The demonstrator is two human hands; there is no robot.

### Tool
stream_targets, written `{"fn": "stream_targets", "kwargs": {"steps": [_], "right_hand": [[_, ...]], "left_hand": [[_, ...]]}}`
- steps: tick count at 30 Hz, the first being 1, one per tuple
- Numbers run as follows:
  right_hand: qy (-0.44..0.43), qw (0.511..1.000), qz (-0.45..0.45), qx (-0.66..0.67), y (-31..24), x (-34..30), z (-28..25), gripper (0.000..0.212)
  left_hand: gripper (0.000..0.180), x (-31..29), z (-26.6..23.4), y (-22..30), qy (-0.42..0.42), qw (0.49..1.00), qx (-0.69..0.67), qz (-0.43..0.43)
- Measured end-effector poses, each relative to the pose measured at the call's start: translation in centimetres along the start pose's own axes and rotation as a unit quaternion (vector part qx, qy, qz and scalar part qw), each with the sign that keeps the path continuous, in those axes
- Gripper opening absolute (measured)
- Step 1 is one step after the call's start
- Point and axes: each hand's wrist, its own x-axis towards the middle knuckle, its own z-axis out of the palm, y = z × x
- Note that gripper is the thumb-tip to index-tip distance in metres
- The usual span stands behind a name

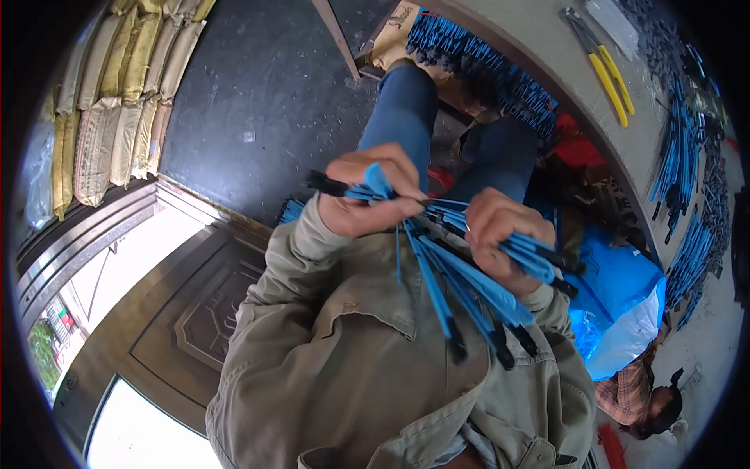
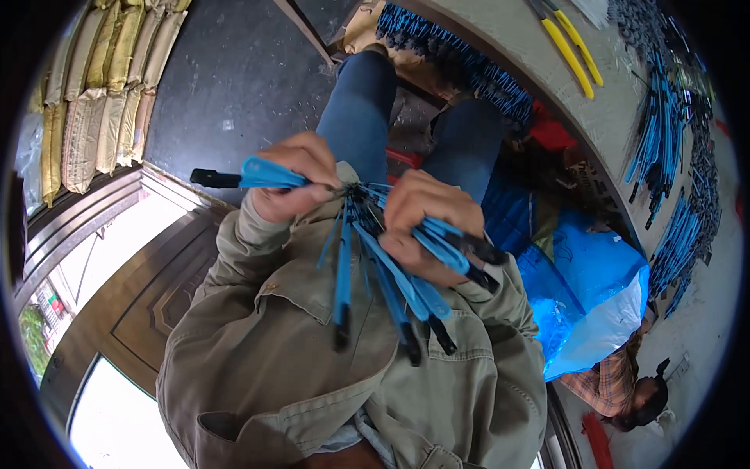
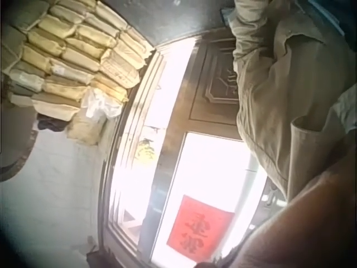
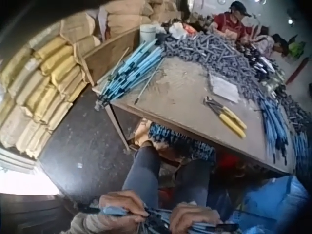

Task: The person assembles small blue plastic parts into a central metal hub using pliers.

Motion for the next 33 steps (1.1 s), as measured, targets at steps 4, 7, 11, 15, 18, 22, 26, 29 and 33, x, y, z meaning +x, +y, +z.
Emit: {"fn": "stream_targets", "kwargs": {"steps": [4,7,11,15,18,22,26,29,33], "right_hand": [[0.033,0.997,0.058,-0.027,-0.2,1.6,0.7,0.02],[0.038,0.997,0.059,-0.031,-0.2,1.6,1.0,0.015],[0.047,0.996,0.076,-0.022,-0.1,1.5,1.2,0.015],[0.06,0.996,0.063,-0.027,0.2,1.3,1.6,0.016],[0.066,0.996,0.045,-0.047,0.3,1.2,1.8,0.015],[0.076,0.995,0.035,-0.046,0.4,1.4,2.1,0.015],[0.087,0.995,0.042,-0.037,0.4,1.5,2.3,0.015],[0.096,0.994,0.03,-0.046,0.5,1.5,2.5,0.015],[0.112,0.992,0.047,-0.044,0.3,1.6,2.7,0.014]], "left_hand": [[0.018,0.0,0.8,0.5,0.048,0.996,0.05,-0.047],[0.022,-0.3,1.7,0.6,0.067,0.996,0.047,-0.048],[0.027,-0.5,2.1,0.8,0.078,0.994,0.058,-0.049],[0.029,-0.7,2.6,0.8,0.093,0.993,0.062,-0.039],[0.029,-0.9,2.7,0.8,0.103,0.992,0.063,-0.036],[0.029,-1.2,2.9,0.7,0.117,0.99,0.066,-0.039],[0.029,-1.4,3.2,0.6,0.139,0.987,0.07,-0.034],[0.029,-1.4,3.4,0.5,0.149,0.985,0.084,-0.026],[0.029,-1.3,3.8,0.3,0.155,0.983,0.102,-0.016]]}}
